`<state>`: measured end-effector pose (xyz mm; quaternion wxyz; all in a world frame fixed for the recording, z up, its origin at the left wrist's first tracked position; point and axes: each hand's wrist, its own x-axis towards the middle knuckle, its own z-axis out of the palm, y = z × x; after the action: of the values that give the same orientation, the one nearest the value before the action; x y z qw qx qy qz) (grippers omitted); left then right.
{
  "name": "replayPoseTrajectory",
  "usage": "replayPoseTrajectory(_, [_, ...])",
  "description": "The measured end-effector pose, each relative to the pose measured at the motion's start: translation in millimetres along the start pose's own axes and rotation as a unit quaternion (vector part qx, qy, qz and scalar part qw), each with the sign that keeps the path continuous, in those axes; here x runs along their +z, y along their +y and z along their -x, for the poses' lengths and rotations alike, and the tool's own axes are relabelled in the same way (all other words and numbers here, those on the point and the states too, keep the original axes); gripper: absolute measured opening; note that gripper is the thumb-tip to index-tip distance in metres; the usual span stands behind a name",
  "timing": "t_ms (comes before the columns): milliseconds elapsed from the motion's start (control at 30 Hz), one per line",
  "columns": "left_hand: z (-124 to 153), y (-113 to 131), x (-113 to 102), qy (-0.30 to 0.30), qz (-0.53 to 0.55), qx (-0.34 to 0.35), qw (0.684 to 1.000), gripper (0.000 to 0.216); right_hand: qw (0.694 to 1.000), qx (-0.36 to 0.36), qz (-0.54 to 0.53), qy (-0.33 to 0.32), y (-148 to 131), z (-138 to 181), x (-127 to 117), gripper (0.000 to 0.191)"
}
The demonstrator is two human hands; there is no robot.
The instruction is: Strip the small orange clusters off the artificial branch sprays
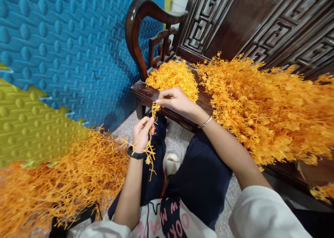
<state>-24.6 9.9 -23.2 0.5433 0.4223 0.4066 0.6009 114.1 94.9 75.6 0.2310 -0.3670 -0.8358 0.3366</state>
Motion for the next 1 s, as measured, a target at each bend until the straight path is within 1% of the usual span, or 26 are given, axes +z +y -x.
replayPoseTrajectory(67, [1,1,2,-0.002,-0.001,0.0,1.0,0.033,1.0,0.01,0.01,0.023,1,-2,1,0.028])
replayPoseTrajectory(167, [2,3,5,0.003,0.009,-0.002,1.0,0.033,0.999,0.013,0.022,0.04,1,-6,1,0.025])
replayPoseTrajectory(267, [2,4,5,0.014,0.012,0.01,1.0,0.033,0.998,-0.006,0.033,0.058,3,-8,2,0.023])
replayPoseTrajectory(467, [0,4,5,0.044,0.023,0.013,0.999,0.034,0.984,-0.052,0.099,0.136,10,-14,9,0.027])
replayPoseTrajectory(533, [0,5,3,0.051,0.025,0.015,0.998,0.034,0.981,-0.065,0.114,0.142,11,-16,12,0.027])
replayPoseTrajectory(633, [0,6,-1,0.055,0.028,0.001,0.998,0.033,0.986,-0.06,0.098,0.121,10,-18,19,0.028])
replayPoseTrajectory(700, [0,7,-4,0.052,0.036,-0.035,0.997,0.033,0.992,-0.049,0.079,0.091,7,-17,24,0.028])
replayPoseTrajectory(800, [0,8,-5,0.069,0.04,-0.081,0.994,0.025,0.996,-0.048,0.063,0.043,0,-11,32,0.027])
replayPoseTrajectory(867, [-1,8,-5,0.076,0.031,-0.08,0.993,0.032,0.998,-0.051,0.045,0.017,-3,-7,36,0.026])
replayPoseTrajectory(933, [-1,8,-5,0.075,0.017,-0.063,0.995,0.039,0.999,-0.043,0.01,0.003,-4,-5,39,0.024])
replayPoseTrajectory(1000, [-1,6,-5,0.077,-0.003,-0.047,0.996,0.033,0.999,-0.027,-0.029,0.003,-2,-3,42,0.023])
